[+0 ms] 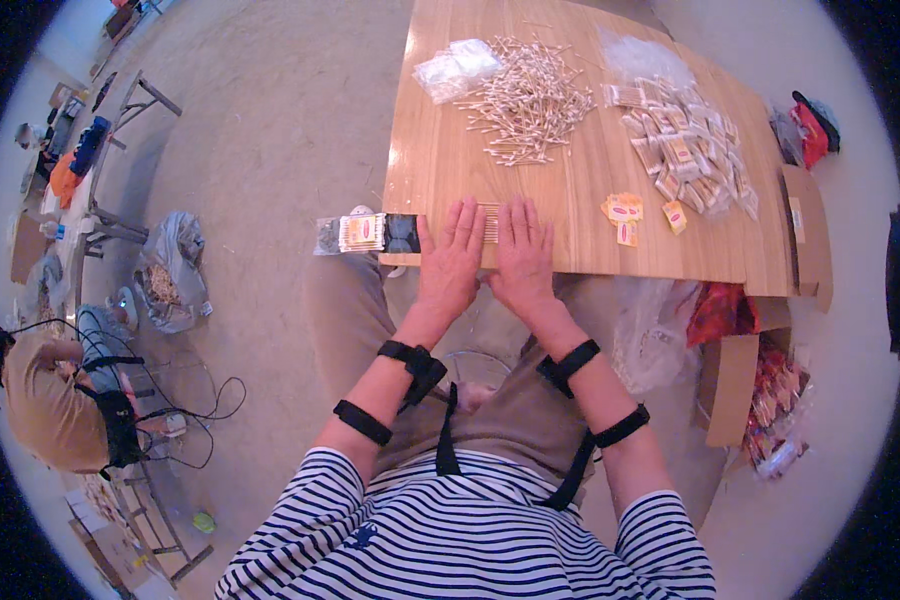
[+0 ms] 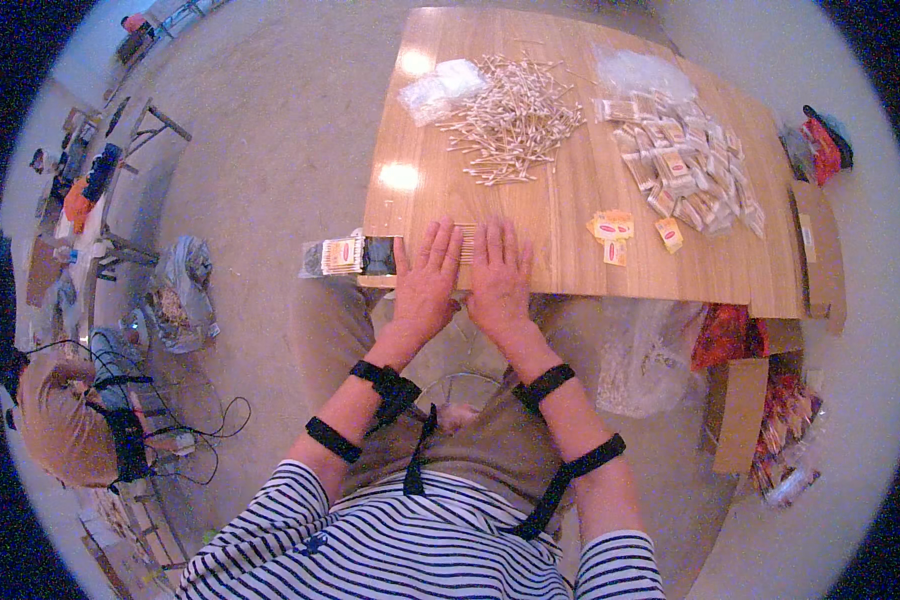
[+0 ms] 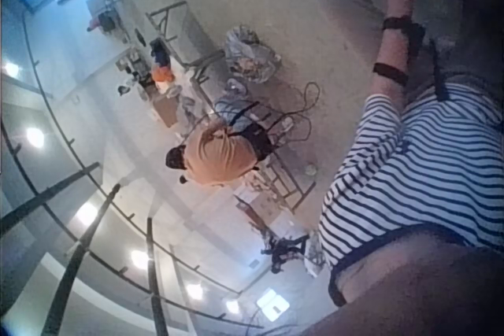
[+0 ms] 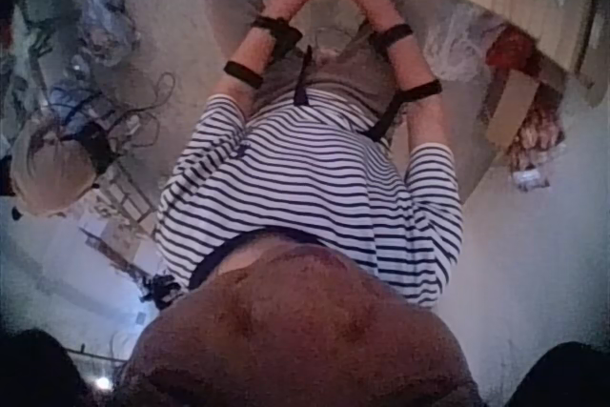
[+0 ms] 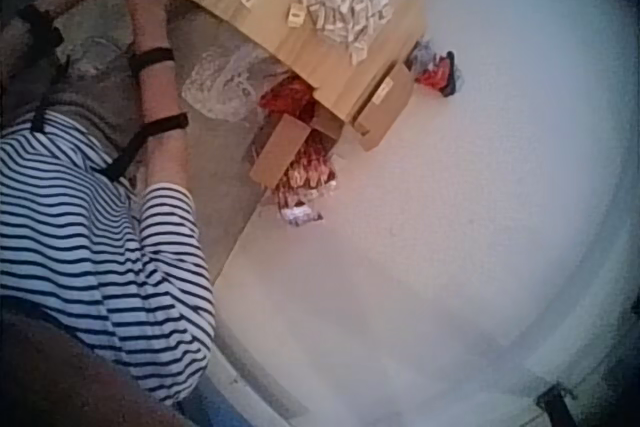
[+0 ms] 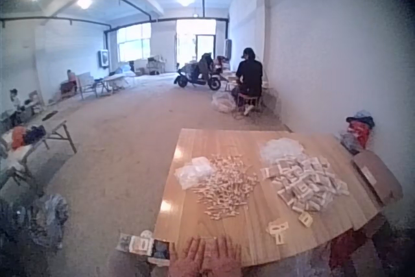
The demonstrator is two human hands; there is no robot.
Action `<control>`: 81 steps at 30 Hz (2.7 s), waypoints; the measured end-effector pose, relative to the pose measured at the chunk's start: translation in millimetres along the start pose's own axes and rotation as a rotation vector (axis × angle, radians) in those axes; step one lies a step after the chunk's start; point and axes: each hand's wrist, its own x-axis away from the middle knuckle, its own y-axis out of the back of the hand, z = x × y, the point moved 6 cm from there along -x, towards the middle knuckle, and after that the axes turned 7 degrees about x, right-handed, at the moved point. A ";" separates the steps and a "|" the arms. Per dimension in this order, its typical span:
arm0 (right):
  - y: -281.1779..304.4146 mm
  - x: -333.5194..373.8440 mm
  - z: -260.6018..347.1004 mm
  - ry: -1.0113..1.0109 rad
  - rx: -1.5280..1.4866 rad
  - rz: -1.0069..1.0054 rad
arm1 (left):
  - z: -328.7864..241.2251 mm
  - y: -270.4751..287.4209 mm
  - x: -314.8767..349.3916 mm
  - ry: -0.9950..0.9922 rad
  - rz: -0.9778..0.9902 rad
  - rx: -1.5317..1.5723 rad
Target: Sorting cotton swabs into groups and placing them into packets.
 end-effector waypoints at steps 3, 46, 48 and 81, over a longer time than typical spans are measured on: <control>3.5 -9.2 4.7 0.108 0.026 -0.029 | 0.1 -1.8 -0.1 -0.001 -0.014 -0.009; -10.3 -9.2 13.0 0.109 0.069 -0.017 | 10.3 12.3 7.5 0.011 0.026 -0.057; -9.6 -9.0 13.5 0.112 0.053 -0.021 | 11.0 11.4 9.0 0.007 0.017 -0.065; -14.3 -5.9 25.1 0.151 0.069 -0.144 | 13.9 36.5 25.7 0.109 0.064 0.156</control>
